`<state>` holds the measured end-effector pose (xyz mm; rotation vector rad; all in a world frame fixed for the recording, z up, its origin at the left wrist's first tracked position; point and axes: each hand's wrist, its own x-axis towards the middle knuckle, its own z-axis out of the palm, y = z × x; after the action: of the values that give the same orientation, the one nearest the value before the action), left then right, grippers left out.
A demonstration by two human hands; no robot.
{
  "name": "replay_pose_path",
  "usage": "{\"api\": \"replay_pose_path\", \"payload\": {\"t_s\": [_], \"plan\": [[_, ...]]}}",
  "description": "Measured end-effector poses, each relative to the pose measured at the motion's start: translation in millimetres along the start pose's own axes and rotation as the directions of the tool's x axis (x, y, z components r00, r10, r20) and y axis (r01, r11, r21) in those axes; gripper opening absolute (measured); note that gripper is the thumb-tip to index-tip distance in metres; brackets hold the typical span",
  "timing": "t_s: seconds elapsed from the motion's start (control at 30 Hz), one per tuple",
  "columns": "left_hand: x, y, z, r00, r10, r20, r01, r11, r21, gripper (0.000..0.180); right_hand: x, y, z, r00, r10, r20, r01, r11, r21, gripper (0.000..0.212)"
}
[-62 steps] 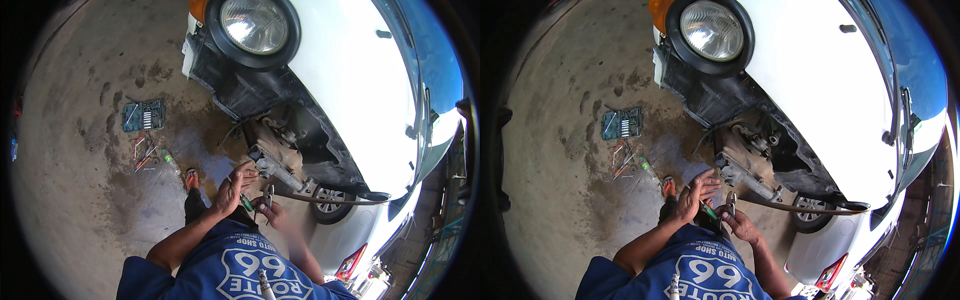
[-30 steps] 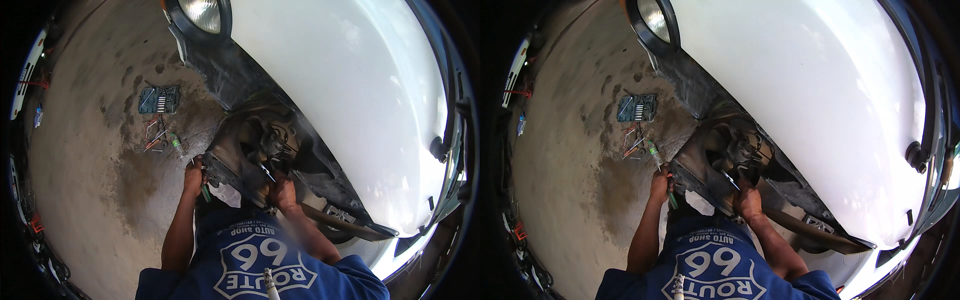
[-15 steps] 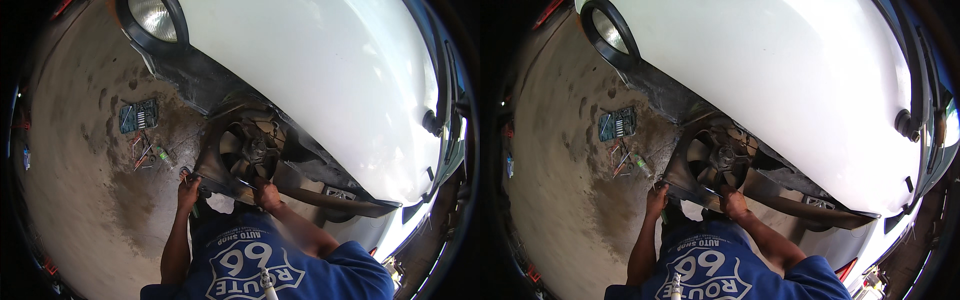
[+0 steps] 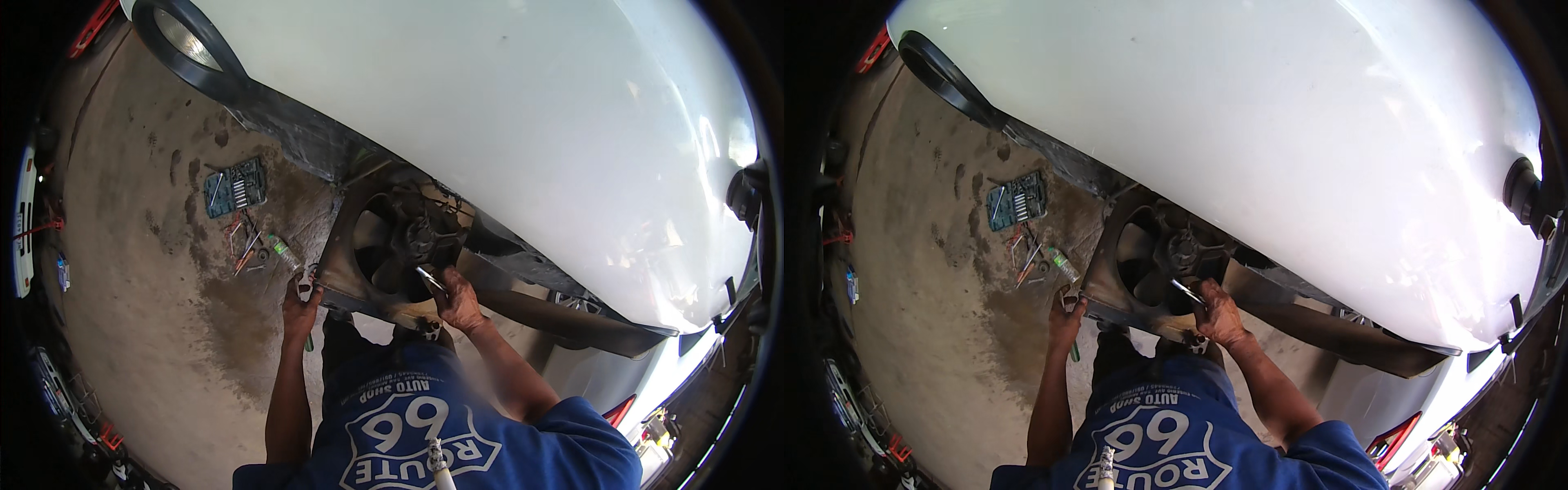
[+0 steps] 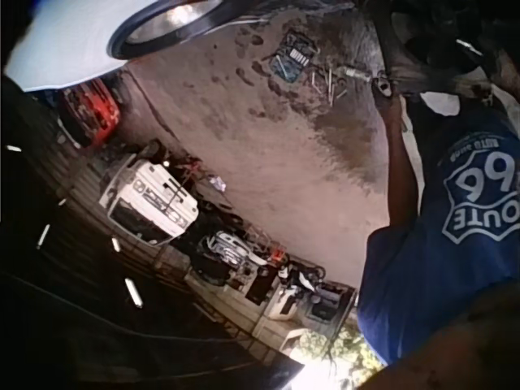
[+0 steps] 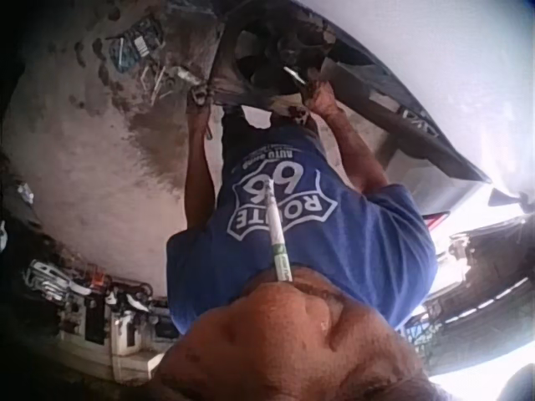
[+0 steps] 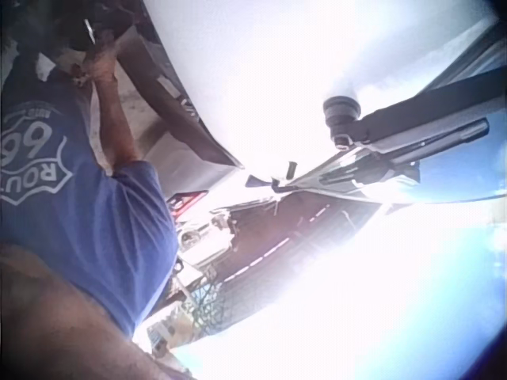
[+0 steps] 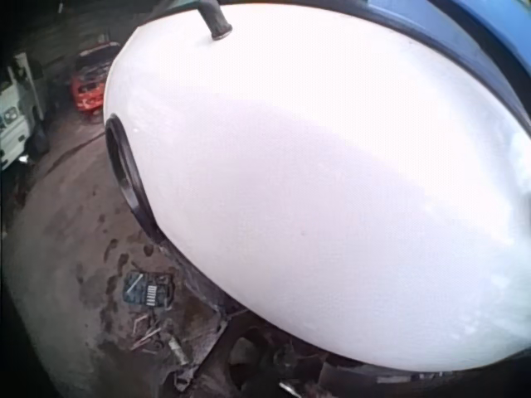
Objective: The person retrieves pliers from a tool cart and uses them to loosen and remove bolts from the front radiator area of a white car. The person manipulates the radiator and surrounding components with both hands and the pliers.
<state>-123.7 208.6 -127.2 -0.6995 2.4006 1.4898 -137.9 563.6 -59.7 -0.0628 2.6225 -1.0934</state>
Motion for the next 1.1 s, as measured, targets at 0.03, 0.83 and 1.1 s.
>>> {"api": "replay_pose_path", "payload": {"t_s": [0.03,0.83,1.1], "plan": [[3.2,-0.1,-1.9,0.99,0.136,-0.049,-0.129,0.984,0.126,0.054,8.6,10.3,-1.2,0.995,-0.025,-0.099,0.027,0.999,0.02,0.032],[-2.3,79.2,8.5,1.0,0.024,0.02,-0.023,1.0,-0.02,0.028,118.1,123.0,14.0,0.906,0.028,-0.422,0.037,0.989,0.145,0.022],[20.2,115.3,61.6,0.938,0.264,0.225,-0.289,0.954,0.084,0.024,81.7,100.0,33.9,0.883,0.39,-0.261,-0.131,0.74,0.66,0.019]]}}
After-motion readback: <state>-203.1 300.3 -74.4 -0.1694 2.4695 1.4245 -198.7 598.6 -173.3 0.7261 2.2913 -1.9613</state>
